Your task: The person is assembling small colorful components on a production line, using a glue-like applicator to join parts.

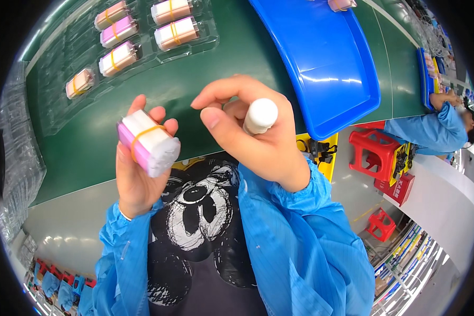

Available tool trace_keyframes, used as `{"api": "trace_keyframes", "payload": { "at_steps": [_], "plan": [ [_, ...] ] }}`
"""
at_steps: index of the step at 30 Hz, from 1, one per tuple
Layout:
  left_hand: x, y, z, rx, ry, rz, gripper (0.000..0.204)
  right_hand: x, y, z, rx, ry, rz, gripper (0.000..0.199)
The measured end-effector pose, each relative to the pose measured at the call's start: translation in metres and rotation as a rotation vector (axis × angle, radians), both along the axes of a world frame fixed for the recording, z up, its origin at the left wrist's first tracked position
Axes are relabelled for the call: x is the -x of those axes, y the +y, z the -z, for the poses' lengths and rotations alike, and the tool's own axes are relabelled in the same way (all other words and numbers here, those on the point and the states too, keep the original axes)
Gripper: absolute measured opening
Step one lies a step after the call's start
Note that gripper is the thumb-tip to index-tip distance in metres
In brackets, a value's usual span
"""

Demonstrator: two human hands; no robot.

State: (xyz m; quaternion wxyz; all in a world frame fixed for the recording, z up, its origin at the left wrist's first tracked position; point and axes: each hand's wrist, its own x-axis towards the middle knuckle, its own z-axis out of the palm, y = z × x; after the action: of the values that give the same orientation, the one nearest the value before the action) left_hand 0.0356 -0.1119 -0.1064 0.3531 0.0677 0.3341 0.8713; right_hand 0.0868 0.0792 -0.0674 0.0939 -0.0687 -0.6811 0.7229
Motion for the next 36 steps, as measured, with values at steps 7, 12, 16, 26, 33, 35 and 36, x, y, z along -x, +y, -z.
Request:
{"api": "trace_keyframes", "payload": {
  "at_steps": [7, 12, 16, 26, 33, 35, 36],
  "plan": [
    [-0.009, 0.003, 0.003, -0.588, -0.595, 0.042, 0.056, 0.002, -0.006, 0.000, -0.157, 0.073, -0.114, 0.028],
    [-0.007, 0.003, 0.001, -0.563, -0.680, 0.045, 0.053, 0.005, -0.013, 0.002, -0.153, 0.102, -0.132, 0.030],
    [-0.007, 0.004, 0.004, -0.554, -0.658, 0.036, 0.053, 0.006, -0.014, 0.004, -0.190, 0.139, -0.136, 0.030],
    [-0.007, 0.008, 0.008, -0.595, -0.690, 0.044, 0.055, 0.008, -0.014, 0.008, -0.201, 0.133, -0.128, 0.029],
    [-0.006, 0.007, 0.007, -0.525, -0.720, 0.015, 0.055, 0.009, -0.015, 0.010, -0.176, 0.104, -0.111, 0.026],
    [-0.010, 0.008, 0.002, -0.107, -0.295, -0.110, 0.059, 0.008, -0.014, 0.010, -0.156, 0.066, -0.107, 0.026],
    [-0.012, 0.009, -0.001, 0.101, -0.081, -0.171, 0.062, 0.007, -0.013, 0.009, -0.168, 0.053, -0.119, 0.026]
  ]
}}
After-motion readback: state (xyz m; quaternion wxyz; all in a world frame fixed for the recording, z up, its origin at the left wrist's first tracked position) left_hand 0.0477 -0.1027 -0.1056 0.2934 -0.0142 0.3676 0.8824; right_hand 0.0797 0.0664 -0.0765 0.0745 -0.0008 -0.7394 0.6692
